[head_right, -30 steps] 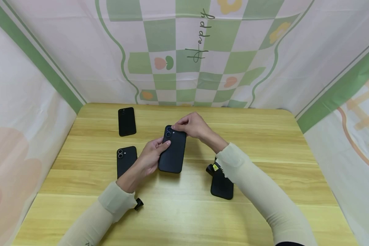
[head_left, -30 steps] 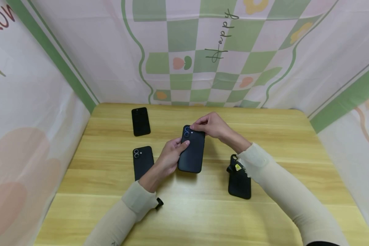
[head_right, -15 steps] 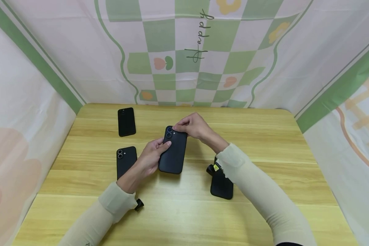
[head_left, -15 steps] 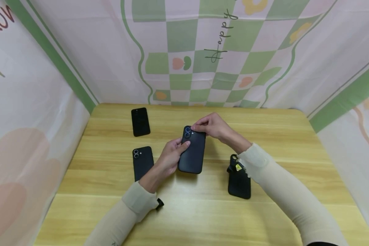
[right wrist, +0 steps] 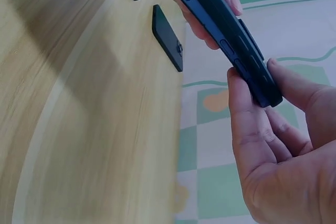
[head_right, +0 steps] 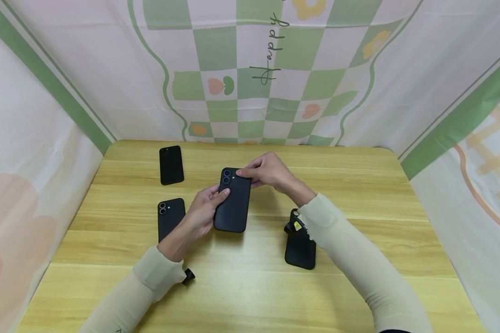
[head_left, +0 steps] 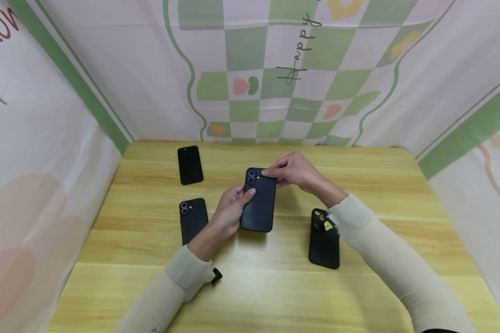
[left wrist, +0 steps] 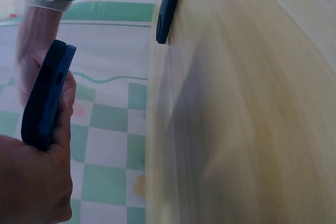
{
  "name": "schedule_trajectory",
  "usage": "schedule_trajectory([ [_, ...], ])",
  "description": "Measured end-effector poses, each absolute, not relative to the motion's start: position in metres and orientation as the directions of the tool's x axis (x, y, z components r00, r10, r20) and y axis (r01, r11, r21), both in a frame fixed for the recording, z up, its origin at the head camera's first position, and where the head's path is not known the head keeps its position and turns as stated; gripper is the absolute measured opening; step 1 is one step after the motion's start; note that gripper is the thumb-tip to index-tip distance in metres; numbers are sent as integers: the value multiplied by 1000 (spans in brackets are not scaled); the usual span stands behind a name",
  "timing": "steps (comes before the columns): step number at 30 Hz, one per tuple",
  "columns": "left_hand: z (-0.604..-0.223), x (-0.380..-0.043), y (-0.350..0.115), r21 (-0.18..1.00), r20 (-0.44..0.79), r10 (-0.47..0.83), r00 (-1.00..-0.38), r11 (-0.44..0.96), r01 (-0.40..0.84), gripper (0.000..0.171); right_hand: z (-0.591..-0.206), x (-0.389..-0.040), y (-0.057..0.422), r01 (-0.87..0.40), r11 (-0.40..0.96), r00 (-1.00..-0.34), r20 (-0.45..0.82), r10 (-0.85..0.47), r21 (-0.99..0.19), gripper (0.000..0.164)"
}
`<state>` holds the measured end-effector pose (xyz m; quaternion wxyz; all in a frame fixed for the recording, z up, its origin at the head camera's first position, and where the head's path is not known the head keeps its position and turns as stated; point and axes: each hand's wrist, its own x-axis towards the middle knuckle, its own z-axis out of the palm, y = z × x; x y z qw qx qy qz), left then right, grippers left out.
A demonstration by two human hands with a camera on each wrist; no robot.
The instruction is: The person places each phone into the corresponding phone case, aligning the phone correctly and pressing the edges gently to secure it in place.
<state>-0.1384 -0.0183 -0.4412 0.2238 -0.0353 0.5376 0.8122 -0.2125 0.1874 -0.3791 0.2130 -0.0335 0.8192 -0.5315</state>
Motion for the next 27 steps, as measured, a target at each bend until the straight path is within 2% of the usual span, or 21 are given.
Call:
schedule_trajectory([
  [4,-441,-138,-18,858,-298,321,-899,-323,-400,44,-380,-213,188,212,411,-905,-337,-259,-886,27],
  [18,-441,-140,-17,853,-301,334,-893,-323,-409,41,-388,-214,193,224,318,-913,-312,-262,-921,21],
  [27,-439,-139,-17,853,-298,333,-895,-328,-406,41,-390,-212,190,216,321,-926,-298,-232,-922,24],
])
